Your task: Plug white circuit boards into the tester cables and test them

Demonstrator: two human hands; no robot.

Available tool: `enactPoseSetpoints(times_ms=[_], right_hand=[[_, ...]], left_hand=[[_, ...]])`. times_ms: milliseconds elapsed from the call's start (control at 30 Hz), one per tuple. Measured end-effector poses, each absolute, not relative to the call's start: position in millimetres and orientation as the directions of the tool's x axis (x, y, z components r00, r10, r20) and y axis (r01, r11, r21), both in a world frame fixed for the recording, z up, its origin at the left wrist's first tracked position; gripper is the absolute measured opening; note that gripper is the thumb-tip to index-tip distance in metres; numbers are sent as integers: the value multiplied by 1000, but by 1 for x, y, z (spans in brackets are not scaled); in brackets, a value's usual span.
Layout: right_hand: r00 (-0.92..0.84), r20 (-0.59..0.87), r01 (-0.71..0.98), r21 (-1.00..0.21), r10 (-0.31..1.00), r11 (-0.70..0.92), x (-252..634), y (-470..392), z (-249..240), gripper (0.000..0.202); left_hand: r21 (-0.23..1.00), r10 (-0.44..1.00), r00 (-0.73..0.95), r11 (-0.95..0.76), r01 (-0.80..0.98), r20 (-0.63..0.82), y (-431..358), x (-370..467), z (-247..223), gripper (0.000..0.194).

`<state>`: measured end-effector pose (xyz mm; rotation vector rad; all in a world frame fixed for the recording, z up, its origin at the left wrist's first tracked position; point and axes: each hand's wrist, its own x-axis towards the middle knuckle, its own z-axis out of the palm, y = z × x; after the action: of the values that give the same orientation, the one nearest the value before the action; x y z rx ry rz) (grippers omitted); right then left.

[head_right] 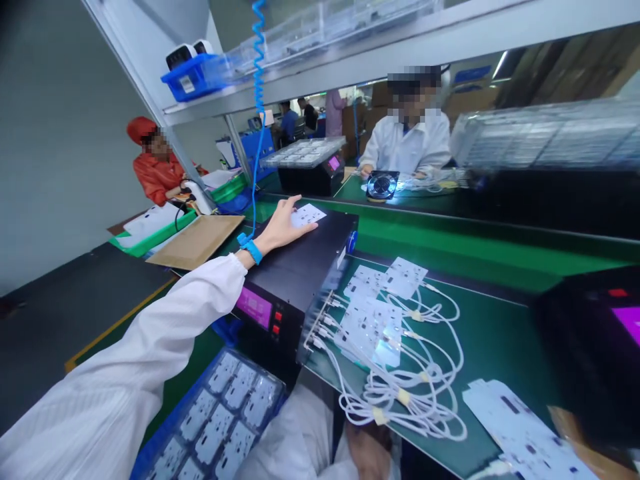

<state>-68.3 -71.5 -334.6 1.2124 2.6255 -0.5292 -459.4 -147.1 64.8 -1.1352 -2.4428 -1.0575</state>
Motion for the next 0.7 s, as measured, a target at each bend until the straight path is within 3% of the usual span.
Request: enactPoseSetpoints(times_ms=[67, 300, 700], right_hand=[[-647, -326, 758, -180, 689, 626, -71, -78, -332, 62], [-596, -331, 803, -228, 731, 551, -71, -68, -342, 43], [-654, -353, 756, -261, 669, 601, -90, -80, -332, 45]], left_hand=[[497, 564, -661, 441, 747, 495, -148, -456, 66, 89], [446, 583, -612, 420, 790, 534, -150, -453, 69, 87], [485, 488, -637, 414, 770, 596, -153, -457, 68, 81]])
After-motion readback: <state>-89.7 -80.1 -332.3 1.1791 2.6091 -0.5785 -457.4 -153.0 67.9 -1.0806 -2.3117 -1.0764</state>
